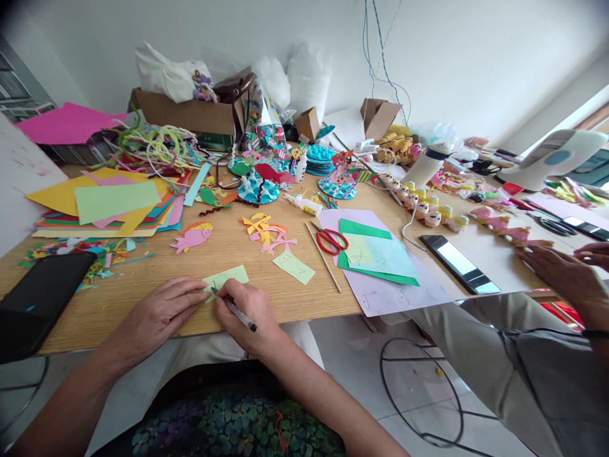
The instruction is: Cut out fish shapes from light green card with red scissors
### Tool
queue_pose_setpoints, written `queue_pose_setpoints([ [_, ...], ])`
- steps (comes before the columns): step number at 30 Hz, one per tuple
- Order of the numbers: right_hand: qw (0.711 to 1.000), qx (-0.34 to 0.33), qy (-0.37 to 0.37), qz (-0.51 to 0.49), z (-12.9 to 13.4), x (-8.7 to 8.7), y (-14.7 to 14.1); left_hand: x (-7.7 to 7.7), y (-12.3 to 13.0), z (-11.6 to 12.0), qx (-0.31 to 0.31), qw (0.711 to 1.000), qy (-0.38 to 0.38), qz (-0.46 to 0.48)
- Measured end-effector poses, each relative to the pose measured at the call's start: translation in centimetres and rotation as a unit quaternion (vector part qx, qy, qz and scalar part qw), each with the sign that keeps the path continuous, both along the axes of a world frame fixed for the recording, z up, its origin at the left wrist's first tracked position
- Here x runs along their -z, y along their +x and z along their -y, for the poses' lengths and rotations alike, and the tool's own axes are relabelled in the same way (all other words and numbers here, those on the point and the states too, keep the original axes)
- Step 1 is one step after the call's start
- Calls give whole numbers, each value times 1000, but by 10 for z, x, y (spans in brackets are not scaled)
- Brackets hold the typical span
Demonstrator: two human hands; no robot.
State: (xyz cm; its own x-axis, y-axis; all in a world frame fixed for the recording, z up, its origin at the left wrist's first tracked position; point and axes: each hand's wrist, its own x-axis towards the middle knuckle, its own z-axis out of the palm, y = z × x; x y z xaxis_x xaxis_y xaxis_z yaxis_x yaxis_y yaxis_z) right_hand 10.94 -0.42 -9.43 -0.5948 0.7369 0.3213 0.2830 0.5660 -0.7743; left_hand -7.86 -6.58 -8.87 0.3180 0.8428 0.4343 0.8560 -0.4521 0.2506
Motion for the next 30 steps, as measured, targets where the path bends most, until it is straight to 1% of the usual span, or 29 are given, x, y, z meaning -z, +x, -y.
queue_pose_setpoints([
  [13, 1000, -3, 12, 0, 0, 3, 0, 2, -1, 1, -5, 1000, -1, -8],
  [20, 1000, -18, 13, -4, -1, 2, 1, 2, -1, 1, -7, 1000, -11, -6],
  [26, 1000, -16, 17, 0, -1, 3, 1, 2, -1, 1, -7, 1000, -6, -1],
  [30, 1000, -16, -1, 1, 0, 1, 1, 2, -1, 1, -5, 1000, 2, -8],
])
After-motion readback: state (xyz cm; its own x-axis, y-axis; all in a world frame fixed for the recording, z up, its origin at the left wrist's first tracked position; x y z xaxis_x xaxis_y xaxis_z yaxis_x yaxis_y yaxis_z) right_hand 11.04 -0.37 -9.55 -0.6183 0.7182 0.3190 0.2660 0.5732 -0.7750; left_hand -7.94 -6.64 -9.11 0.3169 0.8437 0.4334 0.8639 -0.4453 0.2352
